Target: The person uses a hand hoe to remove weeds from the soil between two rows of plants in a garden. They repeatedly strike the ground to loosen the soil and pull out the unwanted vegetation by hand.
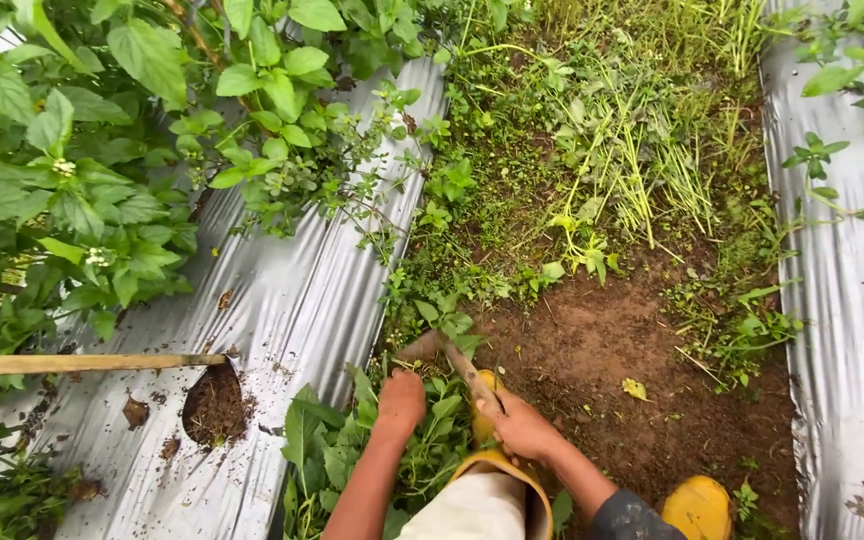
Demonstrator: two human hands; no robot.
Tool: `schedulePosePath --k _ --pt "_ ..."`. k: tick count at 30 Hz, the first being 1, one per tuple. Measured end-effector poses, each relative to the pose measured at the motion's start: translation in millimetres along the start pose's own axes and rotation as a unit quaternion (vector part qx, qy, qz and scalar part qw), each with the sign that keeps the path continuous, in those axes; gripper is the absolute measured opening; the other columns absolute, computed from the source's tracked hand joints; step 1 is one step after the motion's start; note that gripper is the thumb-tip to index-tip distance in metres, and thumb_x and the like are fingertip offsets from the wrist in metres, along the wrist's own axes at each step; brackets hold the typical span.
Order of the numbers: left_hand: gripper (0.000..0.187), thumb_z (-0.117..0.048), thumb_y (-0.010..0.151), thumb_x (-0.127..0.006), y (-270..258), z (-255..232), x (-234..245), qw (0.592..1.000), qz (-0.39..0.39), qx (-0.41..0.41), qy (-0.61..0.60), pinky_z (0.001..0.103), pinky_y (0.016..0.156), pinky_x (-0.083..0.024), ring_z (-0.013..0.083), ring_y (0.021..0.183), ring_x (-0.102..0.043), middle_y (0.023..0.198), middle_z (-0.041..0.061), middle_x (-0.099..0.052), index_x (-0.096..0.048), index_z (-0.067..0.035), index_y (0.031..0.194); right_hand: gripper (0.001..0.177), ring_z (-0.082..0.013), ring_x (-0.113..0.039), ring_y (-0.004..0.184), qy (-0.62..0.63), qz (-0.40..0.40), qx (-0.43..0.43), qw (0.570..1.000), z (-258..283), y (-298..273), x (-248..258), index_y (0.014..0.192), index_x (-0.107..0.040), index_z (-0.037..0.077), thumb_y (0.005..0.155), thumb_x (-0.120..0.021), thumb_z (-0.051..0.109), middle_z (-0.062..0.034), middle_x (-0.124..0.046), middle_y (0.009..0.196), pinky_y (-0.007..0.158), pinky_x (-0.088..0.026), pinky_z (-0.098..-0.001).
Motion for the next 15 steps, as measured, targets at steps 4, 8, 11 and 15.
schedulePosePath --k 4,8,11,15 --pt "0.031 -0.001 0.097 -0.060 2.1 -7.4 26.8 0.989 0.095 -0.015 0.110 0.035 0.092 -0.063 0.0248 0.110 -0.069 0.136 0.017 -0.059 -0.064 -0.004 0.128 0.037 -0.0302 -0.066 0.073 -0.251 -0.108 0.197 0.942 -4.4 -6.6 13.4 0.123 -0.046 0.019 0.102 -0.045 0.050 -0.0136 -0.071 0.092 0.065 -0.048 -0.0465" --pt "0.037 -0.032 0.111 -0.051 -14.3 -17.7 55.1 0.969 0.178 -0.026 0.167 0.030 0.088 -0.066 0.0168 0.107 -0.072 0.146 0.013 -0.057 -0.060 -0.002 0.131 0.035 -0.0330 -0.064 0.062 -0.250 -0.141 0.221 0.932 -10.9 -20.9 26.1 0.126 -0.045 0.022 0.102 -0.051 0.047 -0.0141 -0.067 0.075 0.060 -0.045 -0.0455" --pt "0.052 -0.048 0.107 -0.053 -6.7 -28.7 72.7 0.948 0.172 -0.034 0.266 0.031 0.083 -0.059 0.0151 0.107 -0.071 0.136 -0.002 -0.066 -0.056 -0.009 0.141 0.029 -0.0293 -0.066 0.057 -0.195 -0.174 0.234 0.936 -41.7 -5.5 35.3 0.118 -0.047 0.020 0.102 -0.053 0.043 -0.0117 -0.070 0.075 0.055 -0.046 -0.0404" --pt "0.046 -0.060 0.098 -0.064 9.8 -57.2 115.4 0.962 0.069 -0.049 0.259 0.023 0.059 -0.052 0.0091 0.066 -0.064 0.079 -0.007 -0.069 -0.072 -0.015 0.090 0.031 -0.0185 -0.059 0.044 -0.099 -0.256 0.171 0.946 -68.9 27.2 51.3 0.112 -0.052 0.019 0.099 -0.050 0.047 -0.0026 -0.068 0.061 0.044 -0.042 -0.0355"
Point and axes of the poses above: each hand's wrist, its own y-axis towards the middle knuckle, its own x-axis out of the back of the hand, z = x × y, the point moved 2 cm from there along y, towards the middle knuckle
